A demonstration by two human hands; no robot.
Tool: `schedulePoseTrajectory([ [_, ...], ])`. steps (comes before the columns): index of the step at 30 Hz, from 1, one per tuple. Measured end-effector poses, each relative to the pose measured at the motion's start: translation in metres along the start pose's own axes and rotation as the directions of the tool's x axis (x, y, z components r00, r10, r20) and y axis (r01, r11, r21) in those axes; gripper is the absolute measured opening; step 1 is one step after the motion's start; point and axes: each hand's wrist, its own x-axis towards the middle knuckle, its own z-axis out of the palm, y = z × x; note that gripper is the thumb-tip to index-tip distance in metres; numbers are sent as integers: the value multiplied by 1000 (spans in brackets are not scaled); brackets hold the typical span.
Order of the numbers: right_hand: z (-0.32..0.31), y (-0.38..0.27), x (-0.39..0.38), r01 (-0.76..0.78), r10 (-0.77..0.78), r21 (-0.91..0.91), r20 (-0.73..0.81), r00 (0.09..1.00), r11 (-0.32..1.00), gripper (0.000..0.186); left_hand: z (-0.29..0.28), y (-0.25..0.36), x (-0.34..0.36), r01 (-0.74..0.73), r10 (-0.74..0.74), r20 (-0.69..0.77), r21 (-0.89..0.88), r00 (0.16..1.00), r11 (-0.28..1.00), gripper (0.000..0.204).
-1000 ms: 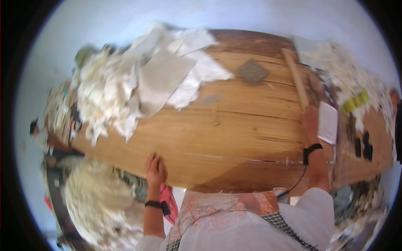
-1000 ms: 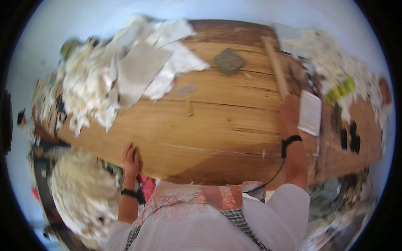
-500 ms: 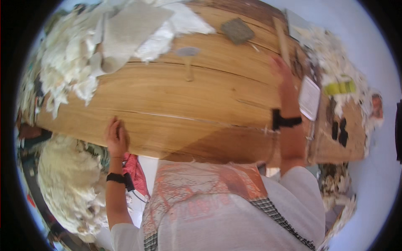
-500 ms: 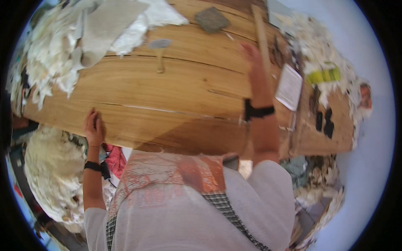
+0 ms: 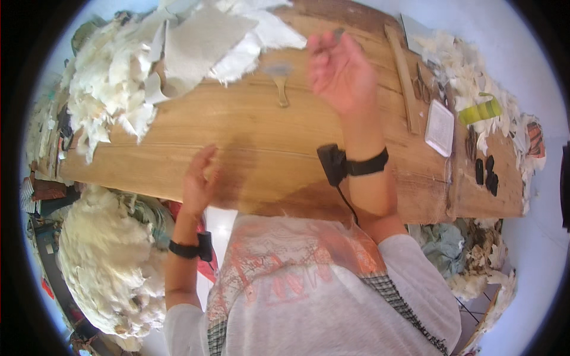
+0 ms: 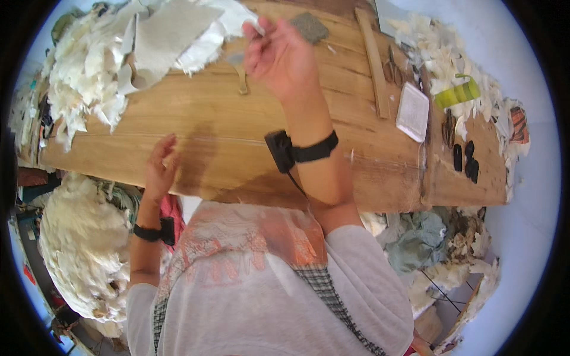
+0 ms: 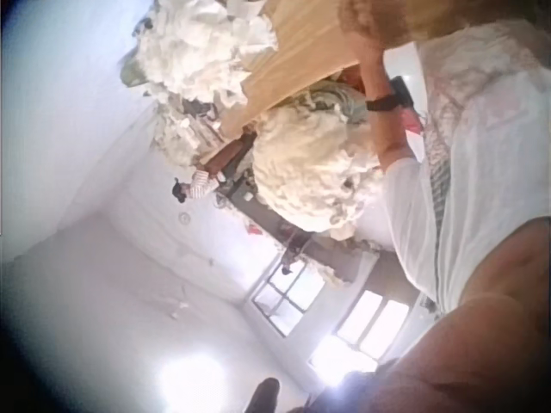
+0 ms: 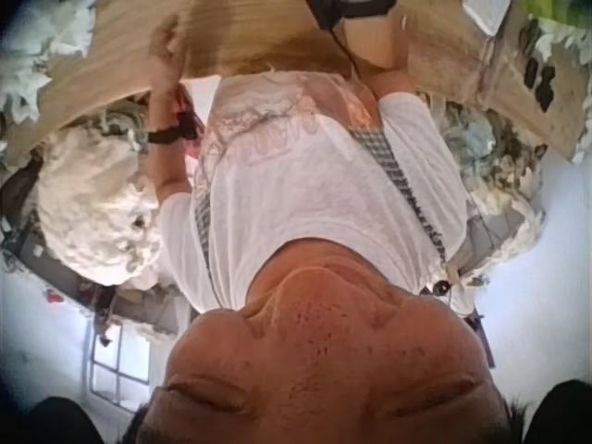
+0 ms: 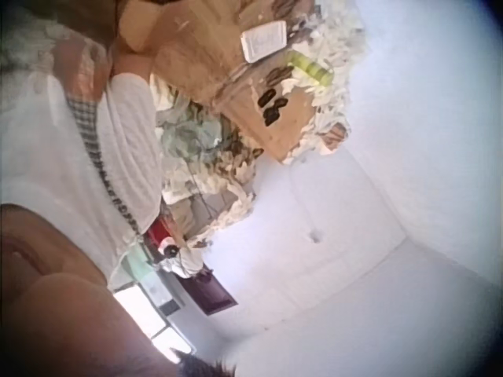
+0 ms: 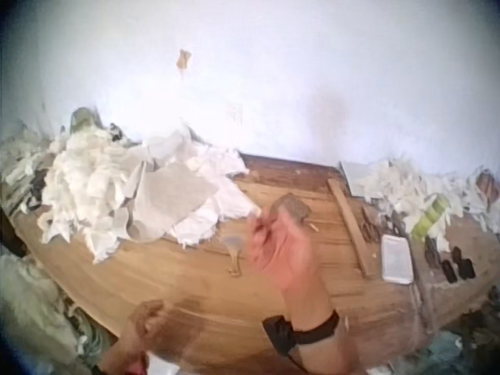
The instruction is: Threading a needle and organizing white sheepskin pieces in a workshop.
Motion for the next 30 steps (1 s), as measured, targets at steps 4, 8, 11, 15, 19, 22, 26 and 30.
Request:
schedulePoseTrajectory([
  [4, 5, 24, -7, -35, -68, -512, -181, 981, 858, 25, -17, 46, 26, -236, 232, 76, 57, 970, 970, 26],
  [8, 43, 25, -27, -83, -158, -856, -188, 969, 510, 27, -44, 46, 15, -209, 206, 71, 48, 976, 977, 19],
  [11, 44, 21, -41, -102, -123, -953, -142, 982, 284, 26, -56, 18, 2, -133, 131, 24, 120, 991, 984, 18],
  [15, 30, 27, -64, -265, -71, -926, -294, 953, 267, 19, -54, -3, -6, -183, 203, -93, 183, 975, 966, 18],
  [19, 7, 32, -68, -333, -22, -915, -347, 938, 227, 20, -53, -15, -9, -62, 91, -100, 261, 991, 963, 19],
  [22, -21, 47, -86, -369, 32, -914, -369, 929, 172, 21, -48, -22, -24, -18, 55, -142, 251, 988, 968, 21],
  [26, -44, 51, -80, -355, 90, -929, -346, 934, 106, 22, -44, -22, -25, 22, -17, -22, 273, 1000, 962, 25],
  [30, -26, 55, -71, -386, 105, -911, -402, 910, -143, 27, -30, -48, -37, 23, -40, 41, 359, 998, 933, 28],
])
